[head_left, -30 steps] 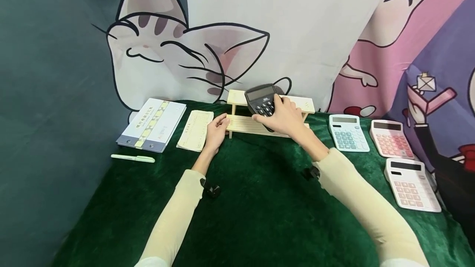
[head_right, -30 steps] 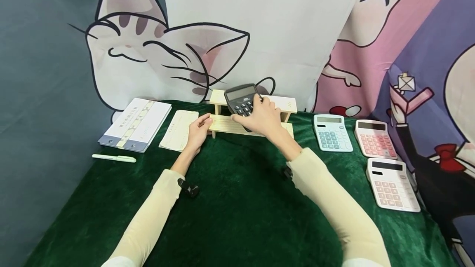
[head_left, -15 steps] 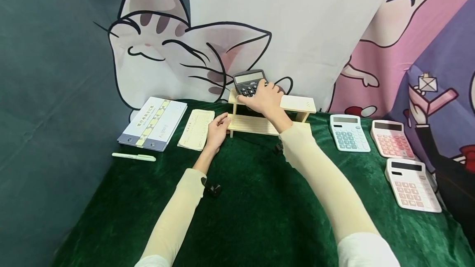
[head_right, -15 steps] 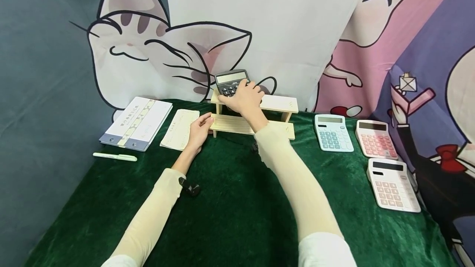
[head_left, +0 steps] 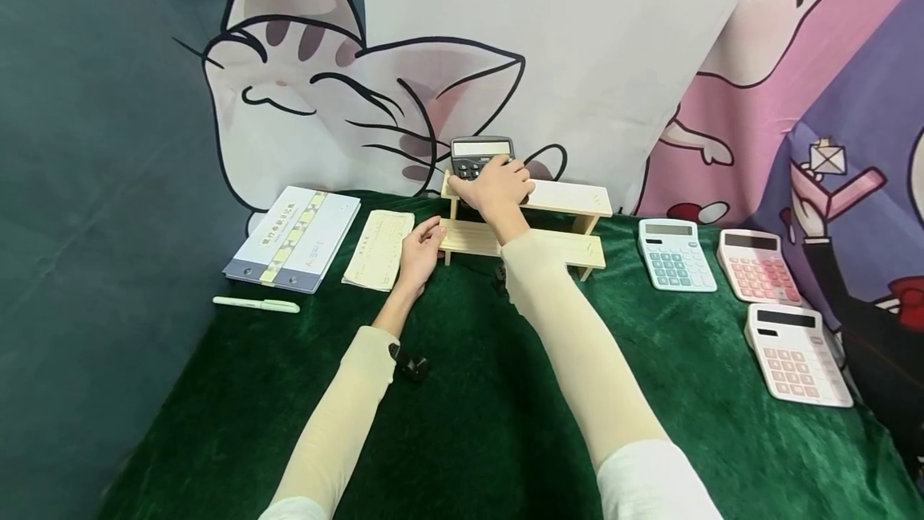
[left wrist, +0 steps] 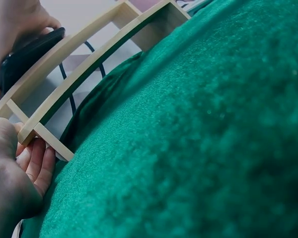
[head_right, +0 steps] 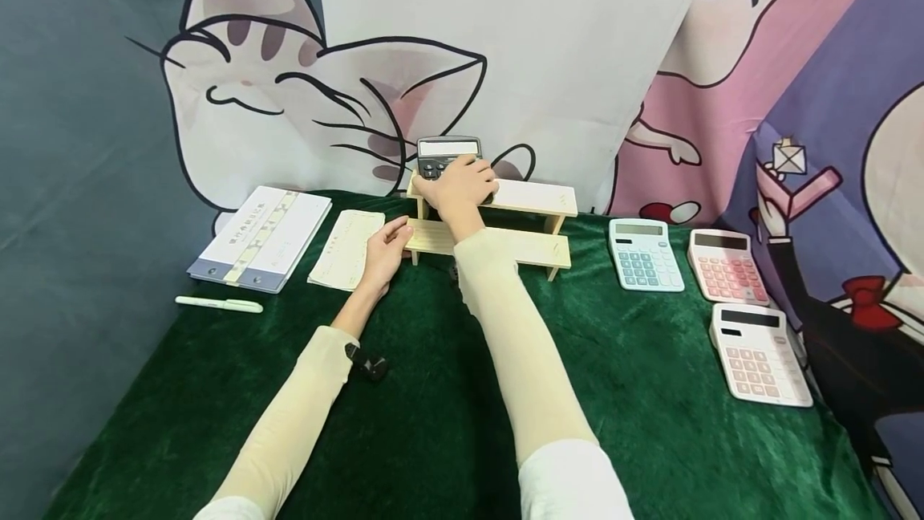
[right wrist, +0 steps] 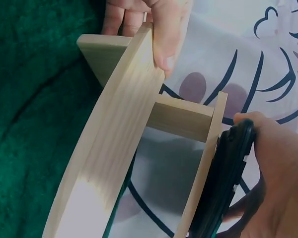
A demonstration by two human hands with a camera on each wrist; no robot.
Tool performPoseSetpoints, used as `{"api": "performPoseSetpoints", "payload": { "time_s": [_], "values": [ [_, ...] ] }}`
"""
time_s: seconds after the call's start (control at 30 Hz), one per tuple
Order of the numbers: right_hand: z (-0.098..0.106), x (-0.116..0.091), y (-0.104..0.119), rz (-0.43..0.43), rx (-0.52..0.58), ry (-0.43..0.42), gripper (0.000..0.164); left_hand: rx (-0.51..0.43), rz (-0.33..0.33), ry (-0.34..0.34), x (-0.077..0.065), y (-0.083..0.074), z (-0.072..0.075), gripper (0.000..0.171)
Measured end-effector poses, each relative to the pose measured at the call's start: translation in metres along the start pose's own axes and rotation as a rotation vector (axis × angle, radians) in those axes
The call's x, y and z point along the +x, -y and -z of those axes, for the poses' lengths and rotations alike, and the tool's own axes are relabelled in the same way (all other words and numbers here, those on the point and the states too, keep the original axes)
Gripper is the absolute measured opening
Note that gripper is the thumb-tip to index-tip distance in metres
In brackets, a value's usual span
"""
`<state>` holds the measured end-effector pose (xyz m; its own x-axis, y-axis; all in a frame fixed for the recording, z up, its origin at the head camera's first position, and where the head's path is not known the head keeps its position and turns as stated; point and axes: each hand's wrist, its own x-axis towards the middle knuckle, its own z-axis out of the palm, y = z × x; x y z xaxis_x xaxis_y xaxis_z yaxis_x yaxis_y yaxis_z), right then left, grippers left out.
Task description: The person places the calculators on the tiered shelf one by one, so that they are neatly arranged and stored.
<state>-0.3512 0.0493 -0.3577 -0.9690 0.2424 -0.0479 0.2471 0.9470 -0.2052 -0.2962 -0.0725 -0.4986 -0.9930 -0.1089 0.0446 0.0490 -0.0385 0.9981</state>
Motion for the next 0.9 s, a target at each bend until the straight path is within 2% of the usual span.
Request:
{"api": "performPoseSetpoints", "payload": {
  "time_s": [0.27,0.67,0.9],
  "values": [
    [0.009,-0.009,0.013,-0.086,-0.099,0.052,0.119,0.004,0.000,-0.001,0.000,-0.001,-0.001,0.043],
    [0.006,-0.007,0.027,-0.104,-0.300,0.065,0.119,0.004,0.002,-0.010,-0.001,-0.003,0.003,0.043],
    [0.008,-0.005,0.026,-0.079,-0.347,0.070,0.117,0.009,0.005,0.000,0.000,-0.003,0.002,0.044]
  ]
}}
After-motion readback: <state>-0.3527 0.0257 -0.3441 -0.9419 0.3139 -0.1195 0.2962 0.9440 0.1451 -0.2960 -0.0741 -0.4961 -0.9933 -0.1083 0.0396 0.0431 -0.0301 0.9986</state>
